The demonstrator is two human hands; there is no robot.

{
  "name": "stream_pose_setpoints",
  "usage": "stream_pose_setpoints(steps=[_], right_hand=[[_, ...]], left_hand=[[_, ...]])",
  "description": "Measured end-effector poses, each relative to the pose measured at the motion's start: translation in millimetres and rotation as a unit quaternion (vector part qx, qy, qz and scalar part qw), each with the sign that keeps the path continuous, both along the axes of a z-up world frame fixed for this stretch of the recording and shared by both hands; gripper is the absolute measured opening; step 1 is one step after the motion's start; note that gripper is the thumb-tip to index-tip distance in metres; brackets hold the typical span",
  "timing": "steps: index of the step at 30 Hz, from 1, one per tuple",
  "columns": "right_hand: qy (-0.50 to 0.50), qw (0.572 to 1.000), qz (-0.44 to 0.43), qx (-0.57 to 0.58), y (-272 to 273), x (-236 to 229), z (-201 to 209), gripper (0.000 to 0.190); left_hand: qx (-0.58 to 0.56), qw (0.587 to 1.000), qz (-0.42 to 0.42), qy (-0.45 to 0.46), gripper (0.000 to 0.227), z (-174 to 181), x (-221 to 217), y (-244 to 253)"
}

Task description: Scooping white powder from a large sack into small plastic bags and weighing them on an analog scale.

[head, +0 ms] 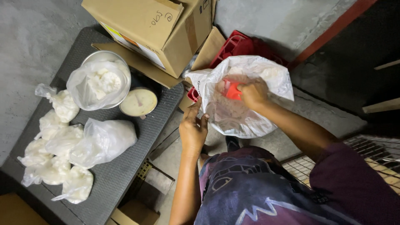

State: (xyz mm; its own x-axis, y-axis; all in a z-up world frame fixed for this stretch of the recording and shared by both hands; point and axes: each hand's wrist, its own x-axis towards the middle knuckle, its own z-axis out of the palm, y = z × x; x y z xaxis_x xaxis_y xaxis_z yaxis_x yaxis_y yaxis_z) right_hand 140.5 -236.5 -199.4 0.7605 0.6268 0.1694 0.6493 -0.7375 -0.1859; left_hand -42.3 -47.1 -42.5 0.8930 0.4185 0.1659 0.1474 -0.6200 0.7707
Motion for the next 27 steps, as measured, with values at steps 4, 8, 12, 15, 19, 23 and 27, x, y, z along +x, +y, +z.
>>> stream_pose_setpoints(steps=[4, 8, 12, 15, 19, 23, 27], right_hand=[[0.052, 0.996, 0.006, 0.075, 4, 3, -11, 0.018], [0.1, 0.99, -0.041, 0.085, 14, 4, -7, 0.018], [0.097, 0.989, -0.053, 0.098, 22, 2, -14, 0.018], [0.139, 0.984, -0.071, 0.087, 32, 0, -3, 0.027], [0.051, 0.993, -0.012, 0.102, 62, 11, -36, 0.023], [0.08, 0.988, -0.016, 0.133, 73, 21, -66, 0.022], [0.202, 0.97, -0.1, 0.09, 55, 9, -15, 0.023]], left_hand=[[0.0, 1.0, -0.002, 0.004, 0.054, -3, 1, 2], [-0.002, 1.0, -0.014, -0.017, 0.052, -5, 1, 2], [0.0, 1.0, -0.01, -0.007, 0.051, -6, 1, 2], [-0.031, 1.0, -0.004, 0.006, 0.05, 2, 3, 2], [0.007, 1.0, -0.005, -0.021, 0.045, -12, 2, 2], [0.004, 1.0, -0.018, -0.013, 0.047, -7, 6, 4], [0.007, 1.0, -0.009, -0.029, 0.047, -18, 5, 6]])
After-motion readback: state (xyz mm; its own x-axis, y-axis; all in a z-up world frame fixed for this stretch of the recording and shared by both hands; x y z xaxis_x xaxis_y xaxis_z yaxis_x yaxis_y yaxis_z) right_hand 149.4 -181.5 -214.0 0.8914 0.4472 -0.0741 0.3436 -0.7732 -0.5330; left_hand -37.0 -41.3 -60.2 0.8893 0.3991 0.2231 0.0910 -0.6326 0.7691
